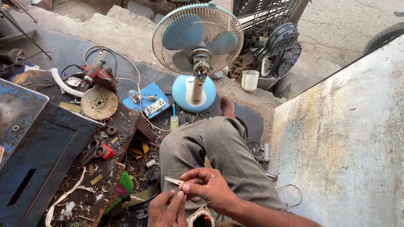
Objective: The person sits on the floor and uses a screwdriver to adjust a small electrical component with white insulation. They cut a strip of cardboard with scissors and insert it into the component, then continue adjusting the internal parts with their fingers.
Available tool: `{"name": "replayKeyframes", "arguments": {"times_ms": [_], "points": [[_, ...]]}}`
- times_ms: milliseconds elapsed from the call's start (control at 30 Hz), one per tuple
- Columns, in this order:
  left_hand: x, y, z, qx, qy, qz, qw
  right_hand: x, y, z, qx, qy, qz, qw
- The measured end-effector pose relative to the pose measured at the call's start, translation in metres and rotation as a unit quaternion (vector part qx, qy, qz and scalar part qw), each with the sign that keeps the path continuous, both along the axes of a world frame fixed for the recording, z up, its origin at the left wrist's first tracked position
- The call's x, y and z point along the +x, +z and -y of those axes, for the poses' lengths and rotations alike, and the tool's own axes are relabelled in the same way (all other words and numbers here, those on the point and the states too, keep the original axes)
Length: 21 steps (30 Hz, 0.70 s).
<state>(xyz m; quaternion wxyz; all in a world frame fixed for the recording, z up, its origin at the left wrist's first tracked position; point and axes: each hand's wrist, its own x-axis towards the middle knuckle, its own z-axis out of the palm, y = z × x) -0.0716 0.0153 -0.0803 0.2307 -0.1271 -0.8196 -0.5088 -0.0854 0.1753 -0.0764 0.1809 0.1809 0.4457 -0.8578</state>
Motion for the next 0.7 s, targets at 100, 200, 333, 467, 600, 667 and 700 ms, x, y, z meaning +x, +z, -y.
{"name": "replayKeyframes", "arguments": {"times_ms": [100,200,333,467,600,667,700], "points": [[-0.002,0.003,0.006,-0.038,-0.013,-0.016,0.999,0.002,0.001,0.000,0.008,0.011,-0.001,1.000],[-0.001,0.007,0.008,-0.030,-0.022,0.021,0.999,0.004,0.003,0.000,0.035,0.020,-0.019,0.999],[-0.001,0.012,0.010,-0.050,-0.029,0.027,0.998,0.004,0.007,0.000,0.026,0.026,-0.025,0.999],[-0.006,0.008,0.012,-0.085,-0.042,-0.022,0.995,0.003,0.008,0.001,-0.007,0.014,0.027,0.999],[-0.008,-0.001,0.008,-0.070,-0.027,-0.035,0.997,0.001,0.007,0.001,0.010,0.029,0.026,0.999],[-0.009,-0.006,0.008,-0.081,-0.031,-0.041,0.995,0.002,0.007,0.001,0.014,0.033,0.004,0.999],[-0.010,-0.007,0.008,-0.081,-0.035,-0.040,0.995,0.003,0.007,0.000,0.012,0.034,-0.011,0.999]]}}
